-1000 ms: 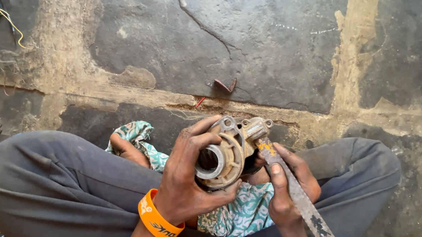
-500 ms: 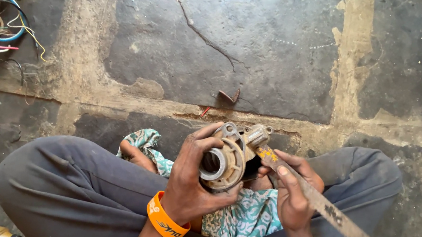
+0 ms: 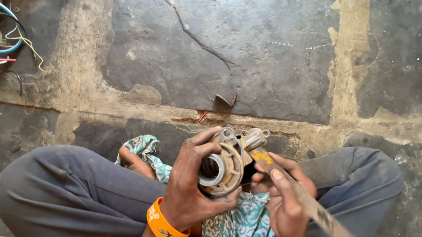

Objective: The person sits cross-legged on the floor and uses a metal file to smooth the surface of a cylindrical metal part. They hold the part in their left hand and file it with their right hand, rotating the part to work on different areas.

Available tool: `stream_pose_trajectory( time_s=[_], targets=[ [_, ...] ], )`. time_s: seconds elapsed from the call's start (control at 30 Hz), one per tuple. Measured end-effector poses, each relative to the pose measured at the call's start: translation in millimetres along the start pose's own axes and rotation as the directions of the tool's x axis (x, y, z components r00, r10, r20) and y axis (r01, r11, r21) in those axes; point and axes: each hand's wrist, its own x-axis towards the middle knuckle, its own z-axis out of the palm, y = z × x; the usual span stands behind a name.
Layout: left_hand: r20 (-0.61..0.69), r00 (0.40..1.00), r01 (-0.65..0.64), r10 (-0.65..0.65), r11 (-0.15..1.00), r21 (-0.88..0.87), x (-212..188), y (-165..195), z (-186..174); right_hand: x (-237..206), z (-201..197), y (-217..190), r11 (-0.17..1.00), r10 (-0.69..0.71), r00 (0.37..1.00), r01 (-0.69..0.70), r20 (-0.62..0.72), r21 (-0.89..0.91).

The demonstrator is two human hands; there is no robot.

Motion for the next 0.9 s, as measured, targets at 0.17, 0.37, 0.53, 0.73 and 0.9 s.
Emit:
stream_pose_trajectory(
  time_s=[0.17, 0.37, 0.53, 0.73, 0.9],
  targets=[
    [0.002, 1.000, 0.018, -0.018, 0.997, -0.077, -0.4, -3.5, -1.3, -5.8, 1.9, -1.1, 0.997, -0.009, 1.000, 0.008, 0.003, 0.071],
    [-0.011, 1.000, -0.004, 0.004, 0.999, -0.041, -2.1, -4.5, -1.0, -8.2, 7.2, -0.7, 0.930, -0.188, 0.982, 0.168, -0.029, -0.327],
    [-0.005, 1.000, 0.009, -0.009, 1.000, -0.029, -1.9, -3.8, -0.6, -9.8, 13.7, -3.4, 0.926, -0.187, 0.982, 0.171, -0.014, -0.337],
    [-0.014, 1.000, 0.002, -0.003, 0.999, -0.039, -2.0, -7.5, -1.4, -11.3, 16.2, -10.2, 0.872, -0.197, 0.980, 0.160, -0.032, -0.463],
    [-0.012, 1.000, -0.003, 0.002, 0.995, -0.099, -2.3, -8.0, -0.9, -11.3, 16.3, -8.9, 0.868, -0.249, 0.968, 0.232, 0.020, -0.439]
  ],
)
